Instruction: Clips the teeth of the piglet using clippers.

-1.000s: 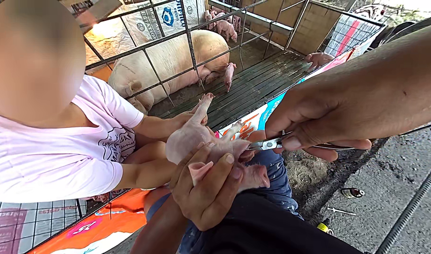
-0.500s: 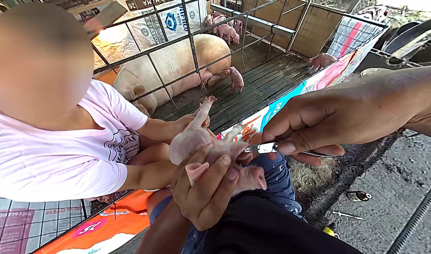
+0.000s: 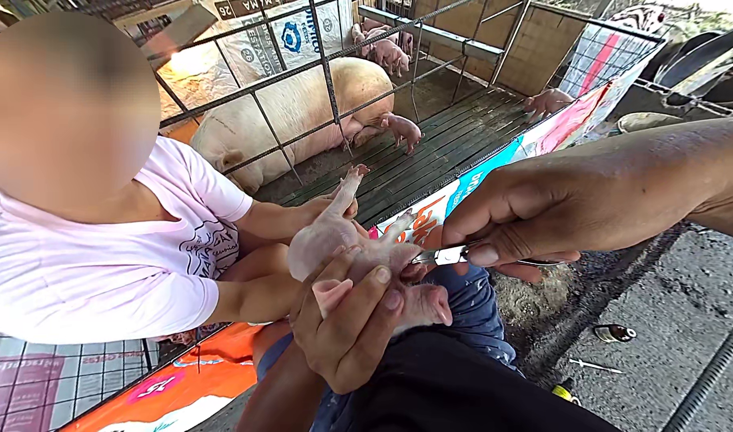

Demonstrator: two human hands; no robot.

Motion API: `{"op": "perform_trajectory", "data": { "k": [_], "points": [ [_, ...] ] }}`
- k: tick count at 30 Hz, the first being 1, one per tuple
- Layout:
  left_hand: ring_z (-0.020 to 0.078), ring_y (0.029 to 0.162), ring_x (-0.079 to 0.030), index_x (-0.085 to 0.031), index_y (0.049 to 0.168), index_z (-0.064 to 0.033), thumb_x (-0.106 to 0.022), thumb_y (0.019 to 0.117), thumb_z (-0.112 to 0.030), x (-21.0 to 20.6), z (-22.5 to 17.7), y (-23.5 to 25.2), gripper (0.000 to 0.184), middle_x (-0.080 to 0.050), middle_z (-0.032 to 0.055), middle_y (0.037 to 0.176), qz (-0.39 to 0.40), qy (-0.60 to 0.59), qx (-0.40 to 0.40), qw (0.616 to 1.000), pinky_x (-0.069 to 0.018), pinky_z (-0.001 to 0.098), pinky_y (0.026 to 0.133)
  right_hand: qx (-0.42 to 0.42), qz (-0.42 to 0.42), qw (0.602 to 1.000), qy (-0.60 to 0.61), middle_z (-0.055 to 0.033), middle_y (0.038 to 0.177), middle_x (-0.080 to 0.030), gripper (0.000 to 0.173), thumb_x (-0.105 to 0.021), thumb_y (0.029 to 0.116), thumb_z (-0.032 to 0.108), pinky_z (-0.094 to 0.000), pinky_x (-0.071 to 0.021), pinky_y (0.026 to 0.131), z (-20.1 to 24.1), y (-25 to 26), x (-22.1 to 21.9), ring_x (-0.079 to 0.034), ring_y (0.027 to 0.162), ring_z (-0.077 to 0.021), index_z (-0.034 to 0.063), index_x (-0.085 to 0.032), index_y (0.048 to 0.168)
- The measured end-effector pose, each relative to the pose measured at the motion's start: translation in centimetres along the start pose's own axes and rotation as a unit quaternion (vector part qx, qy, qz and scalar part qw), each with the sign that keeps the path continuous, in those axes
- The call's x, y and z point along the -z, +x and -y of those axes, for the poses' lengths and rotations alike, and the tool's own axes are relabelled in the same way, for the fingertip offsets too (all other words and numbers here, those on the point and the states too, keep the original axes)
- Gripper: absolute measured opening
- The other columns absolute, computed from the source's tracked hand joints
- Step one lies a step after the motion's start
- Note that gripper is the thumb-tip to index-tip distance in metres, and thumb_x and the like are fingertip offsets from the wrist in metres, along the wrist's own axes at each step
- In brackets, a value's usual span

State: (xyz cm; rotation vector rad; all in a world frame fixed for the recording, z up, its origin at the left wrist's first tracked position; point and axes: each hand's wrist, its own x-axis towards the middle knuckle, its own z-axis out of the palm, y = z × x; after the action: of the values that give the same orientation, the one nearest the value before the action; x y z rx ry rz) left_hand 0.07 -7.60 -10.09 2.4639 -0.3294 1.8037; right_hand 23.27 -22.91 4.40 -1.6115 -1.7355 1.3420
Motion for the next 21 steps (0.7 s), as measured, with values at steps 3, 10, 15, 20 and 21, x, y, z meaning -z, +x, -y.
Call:
{"op": "perform_trajectory", "data": {
  "k": [3, 10, 15, 20, 21],
  "points": [
    [0.0258, 0.12, -0.062, -0.061, 0.125, -0.0061, -0.073, 0.0934, -0.017, 0.15, 0.03, -0.15, 0.036, -0.063, 0.0078, 0.13, 0.004, -0.008, 0.001, 1.0, -0.0514, 0.0444, 0.104, 0.026, -0.002, 1.0, -0.005, 0.0003, 0.06, -0.058, 0.025, -0.053, 0.1067, 0.019, -0.0129, -0.0428, 0.043, -0.4, 0.13, -0.06, -0.052, 0.046, -0.0015, 0.007, -0.073, 0.115],
    [0.026, 0.121, -0.062, -0.06, 0.126, -0.0067, -0.071, 0.0949, -0.017, 0.46, 0.01, 0.0, 0.034, -0.063, 0.0078, 0.13, 0.014, -0.01, 0.0, 1.0, -0.0506, 0.0447, 0.105, 0.012, 0.022, 0.999, 0.033, -0.0002, 0.063, -0.061, 0.024, -0.05, 0.1074, 0.018, -0.0155, -0.0444, 0.041, -0.58, 0.08, -0.04, -0.053, 0.045, -0.0033, 0.0076, -0.07, 0.117],
    [0.0257, 0.12, -0.062, -0.06, 0.127, -0.0072, -0.074, 0.0931, -0.018, 0.41, -0.04, -0.12, 0.039, -0.063, 0.0073, 0.131, 0.007, -0.009, 0.003, 1.0, -0.0512, 0.0446, 0.105, 0.013, 0.022, 0.999, 0.035, 0.0002, 0.063, -0.061, 0.024, -0.051, 0.1075, 0.018, -0.0152, -0.0451, 0.04, -0.68, 0.12, -0.12, -0.054, 0.045, -0.0032, 0.008, -0.071, 0.117],
    [0.0249, 0.122, -0.061, -0.058, 0.127, -0.0074, -0.073, 0.094, -0.019, 0.54, -0.02, -0.12, 0.038, -0.062, 0.0067, 0.131, 0.007, -0.005, 0.003, 1.0, -0.0507, 0.0439, 0.106, 0.014, 0.02, 0.998, 0.054, 0.0002, 0.061, -0.059, 0.023, -0.05, 0.1075, 0.017, -0.0142, -0.0433, 0.041, -0.54, 0.25, -0.25, -0.052, 0.044, -0.0026, 0.0071, -0.07, 0.115],
    [0.0243, 0.121, -0.061, -0.059, 0.127, -0.0075, -0.073, 0.0939, -0.02, 0.51, -0.02, -0.12, 0.039, -0.062, 0.0065, 0.13, 0.005, -0.004, 0.004, 1.0, -0.0502, 0.043, 0.106, 0.016, 0.02, 0.998, 0.055, 0.0, 0.062, -0.059, 0.023, -0.05, 0.1076, 0.017, -0.0141, -0.0435, 0.041, -0.57, 0.28, -0.28, -0.053, 0.044, -0.0025, 0.0071, -0.07, 0.116]
  ]
}}
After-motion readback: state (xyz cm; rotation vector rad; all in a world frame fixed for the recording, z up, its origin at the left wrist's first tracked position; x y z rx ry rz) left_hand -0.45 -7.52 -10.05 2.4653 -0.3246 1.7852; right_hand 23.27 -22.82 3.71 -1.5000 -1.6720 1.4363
